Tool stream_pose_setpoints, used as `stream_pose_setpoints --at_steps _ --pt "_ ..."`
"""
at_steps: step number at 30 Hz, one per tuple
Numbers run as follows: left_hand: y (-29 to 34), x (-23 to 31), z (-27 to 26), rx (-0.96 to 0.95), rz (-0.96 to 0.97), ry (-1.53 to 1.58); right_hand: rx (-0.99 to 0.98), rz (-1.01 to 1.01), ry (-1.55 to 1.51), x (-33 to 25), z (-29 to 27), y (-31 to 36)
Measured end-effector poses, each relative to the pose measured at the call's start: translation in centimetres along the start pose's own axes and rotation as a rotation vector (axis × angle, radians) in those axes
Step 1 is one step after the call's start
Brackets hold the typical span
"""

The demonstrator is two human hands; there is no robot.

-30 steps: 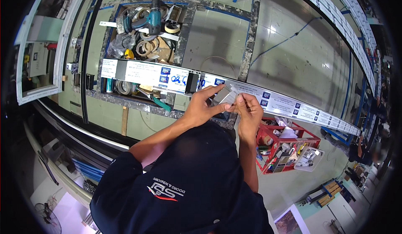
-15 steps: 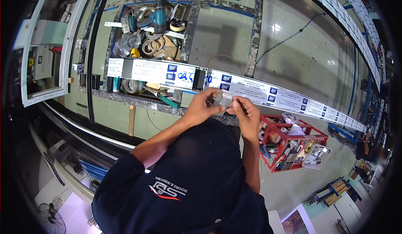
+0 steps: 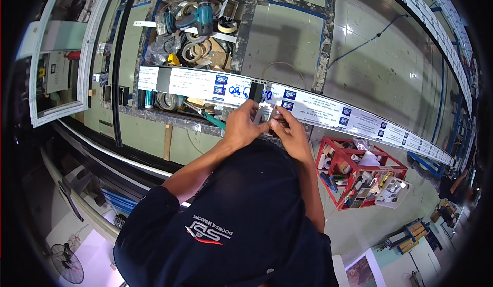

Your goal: Assemble and secure components of a metal window or door frame using tools and measurements.

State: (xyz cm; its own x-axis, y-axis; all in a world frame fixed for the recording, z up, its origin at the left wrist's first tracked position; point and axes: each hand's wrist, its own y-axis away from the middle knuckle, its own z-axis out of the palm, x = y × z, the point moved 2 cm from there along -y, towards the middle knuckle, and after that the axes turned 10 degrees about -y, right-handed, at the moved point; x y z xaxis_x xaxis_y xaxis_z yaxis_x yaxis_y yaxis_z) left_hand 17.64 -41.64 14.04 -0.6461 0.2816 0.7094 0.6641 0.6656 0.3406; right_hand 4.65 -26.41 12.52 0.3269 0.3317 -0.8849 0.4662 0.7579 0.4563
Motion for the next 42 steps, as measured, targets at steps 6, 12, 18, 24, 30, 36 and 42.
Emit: stream_pose_setpoints --at_steps 6,12,18,24,30,36,42 --pt "-2.7 -1.3 -1.3 0.102 -0.044 -0.006 -0.043 0.034 -0.119 -0.6 1.8 -2.9" --pt "-4.3 0.0 -3.9 0.135 0.013 -0.087 -0.046 -0.003 -0.126 -1.7 1.2 -4.8" --pt "-5.5 -0.8 -4.9 0.072 0.526 -0.277 0.050 0.005 -0.223 -0.6 0.9 -4.6" --pt "-6.1 -1.0 -4.4 -0.135 0.743 -0.289 -0.014 -0.047 -0.111 -0.2 1.7 -4.3" --pt "-5.9 -1.8 -4.6 -0.109 0.407 -0.022 0.009 -0.005 -0.307 0.3 2.0 -4.6" --pt "-3.4 -2.7 -4.3 -0.065 0.453 -0.156 -0.097 0.062 -0.257 0.0 1.3 -4.6" --pt "-2.4 -2.9 -3.3 0.089 0.361 -0.151 -0.067 0.019 -0.227 0.0 2.1 -4.6"
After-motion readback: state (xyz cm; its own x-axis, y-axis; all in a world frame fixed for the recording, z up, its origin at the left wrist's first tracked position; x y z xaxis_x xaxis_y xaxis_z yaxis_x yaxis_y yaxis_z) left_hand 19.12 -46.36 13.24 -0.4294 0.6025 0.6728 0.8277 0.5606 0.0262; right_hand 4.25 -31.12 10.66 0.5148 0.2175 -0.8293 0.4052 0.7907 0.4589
